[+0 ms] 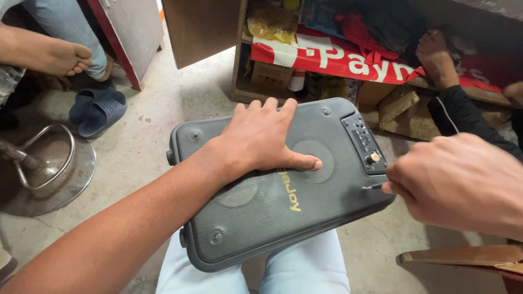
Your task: The person repairs a portable Vingajoy speaker resting on their lap. They use a screwdriver to remove screws from the white back panel, flip the speaker over, and continue unscrewing screws around the gray grille side and control panel edge.
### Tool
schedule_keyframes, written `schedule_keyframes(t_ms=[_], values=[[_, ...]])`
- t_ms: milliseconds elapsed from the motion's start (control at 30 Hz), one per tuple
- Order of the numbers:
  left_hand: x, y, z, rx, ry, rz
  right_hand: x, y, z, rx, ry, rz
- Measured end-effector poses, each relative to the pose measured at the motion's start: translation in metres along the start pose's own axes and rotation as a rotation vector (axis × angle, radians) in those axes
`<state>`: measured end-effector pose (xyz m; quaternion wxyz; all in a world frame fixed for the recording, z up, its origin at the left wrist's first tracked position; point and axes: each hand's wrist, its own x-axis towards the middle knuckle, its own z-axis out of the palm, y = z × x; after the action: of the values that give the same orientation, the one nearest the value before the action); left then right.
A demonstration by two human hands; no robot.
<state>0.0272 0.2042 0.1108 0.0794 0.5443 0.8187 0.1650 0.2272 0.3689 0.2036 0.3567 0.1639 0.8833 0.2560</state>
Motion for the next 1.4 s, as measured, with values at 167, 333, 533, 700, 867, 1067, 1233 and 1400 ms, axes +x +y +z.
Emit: schedule_keyframes(t_ms=[167,333,533,700,867,1067,1233,1400], values=[[0.001,0.002,-0.001,0.003,0.009,0.006,-0.004,-0.004,-0.016,0.228,0.0,0.001],[0.0,0.0,0.0,0.0,0.02,-0.002,0.006,0.018,0.01,-0.157,0.362,-0.575],[0.001,0.001,0.002,0.015,0.028,0.01,0.002,0.004,0.004,-0.286,0.179,-0.444],[0.001,0.002,0.002,0.013,0.027,0.021,-0.003,-0.01,-0.019,0.151,-0.108,0.012],[0.0,0.002,0.0,0.005,0.015,0.005,0.008,0.013,0.009,0.076,0.14,-0.308],[0.0,0.003,0.0,-0.001,0.016,0.012,0.01,0.023,0.039,-0.438,0.312,-0.753],[0.0,0.004,0.002,0.022,0.016,0.005,0.013,0.006,0.006,-0.004,0.009,-0.206],[0.0,0.004,0.001,0.007,0.054,0.021,0.006,0.0,-0.002,0.211,-0.021,-0.049]])
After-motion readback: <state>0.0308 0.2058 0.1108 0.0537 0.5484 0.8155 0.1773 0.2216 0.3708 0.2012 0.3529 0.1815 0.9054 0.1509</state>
